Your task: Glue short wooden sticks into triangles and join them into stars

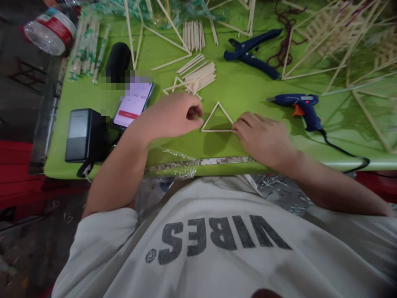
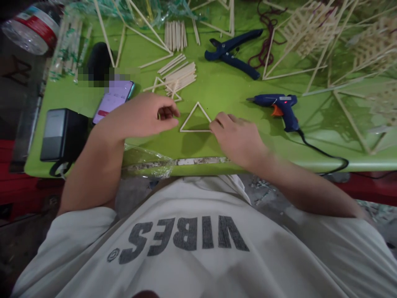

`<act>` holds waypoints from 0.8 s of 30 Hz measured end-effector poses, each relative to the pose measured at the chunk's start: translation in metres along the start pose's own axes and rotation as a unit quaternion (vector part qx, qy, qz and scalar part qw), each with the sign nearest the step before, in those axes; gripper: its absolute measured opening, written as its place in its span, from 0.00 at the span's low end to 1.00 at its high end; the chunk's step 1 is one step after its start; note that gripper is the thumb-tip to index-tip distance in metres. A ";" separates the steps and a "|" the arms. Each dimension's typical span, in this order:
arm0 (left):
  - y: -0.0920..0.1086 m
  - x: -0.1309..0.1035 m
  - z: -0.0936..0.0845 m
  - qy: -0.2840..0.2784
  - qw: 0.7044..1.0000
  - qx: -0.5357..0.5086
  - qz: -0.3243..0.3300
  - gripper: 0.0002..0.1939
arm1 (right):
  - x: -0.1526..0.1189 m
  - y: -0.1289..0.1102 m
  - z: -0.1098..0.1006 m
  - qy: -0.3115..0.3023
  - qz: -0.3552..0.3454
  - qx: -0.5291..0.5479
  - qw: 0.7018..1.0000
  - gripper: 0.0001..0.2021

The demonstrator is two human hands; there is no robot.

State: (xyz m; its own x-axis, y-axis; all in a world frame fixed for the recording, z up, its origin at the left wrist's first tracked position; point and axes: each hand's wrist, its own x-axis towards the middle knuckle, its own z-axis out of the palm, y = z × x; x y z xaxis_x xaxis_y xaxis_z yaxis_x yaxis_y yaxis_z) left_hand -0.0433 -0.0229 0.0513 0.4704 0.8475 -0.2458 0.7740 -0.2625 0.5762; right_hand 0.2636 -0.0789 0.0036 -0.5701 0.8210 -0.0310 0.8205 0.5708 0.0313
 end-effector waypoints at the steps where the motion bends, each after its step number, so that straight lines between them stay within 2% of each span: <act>1: 0.000 -0.001 -0.002 0.016 1.000 -0.018 0.000 0.08 | 0.000 -0.002 -0.001 0.002 0.002 -0.006 1.000 0.22; 5: -0.002 -0.003 -0.005 0.091 0.992 -0.082 -0.002 0.06 | 0.001 -0.005 0.000 0.015 0.018 0.011 1.000 0.20; 7: -0.005 -0.002 -0.005 0.109 0.990 -0.090 -0.003 0.05 | 0.001 -0.002 0.003 0.020 0.032 0.028 0.999 0.19; 11: -0.007 -0.001 -0.004 0.127 0.987 -0.099 0.006 0.05 | 0.002 0.009 0.011 0.060 0.066 0.166 0.982 0.13; 14: -0.008 -0.001 -0.004 0.131 0.986 -0.103 0.005 0.06 | 0.005 0.015 0.016 0.103 0.111 0.343 0.927 0.07; 17: -0.007 0.000 -0.004 0.122 0.987 -0.101 -0.001 0.06 | 0.012 0.019 0.018 0.113 0.172 0.509 0.835 0.14; 19: -0.006 0.002 -0.003 0.114 0.988 -0.100 -0.009 0.07 | 0.016 0.022 0.017 0.101 0.192 0.570 0.792 0.19; 21: -0.005 0.004 -0.002 0.099 0.990 -0.098 -0.030 0.08 | 0.020 0.023 0.016 0.090 0.195 0.595 0.775 0.21; 24: -0.006 0.006 0.001 0.074 0.992 -0.088 -0.042 0.09 | 0.020 0.021 0.015 0.100 0.182 0.604 0.769 0.20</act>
State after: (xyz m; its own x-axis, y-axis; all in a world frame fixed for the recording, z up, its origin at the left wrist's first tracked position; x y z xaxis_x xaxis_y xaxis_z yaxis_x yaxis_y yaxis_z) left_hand -0.0451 -0.0167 0.0458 0.3299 0.9247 -0.1899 0.7157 -0.1139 0.6891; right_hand 0.2704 -0.0502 -0.0115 -0.1899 0.9784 -0.0815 0.2995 -0.0214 -0.9538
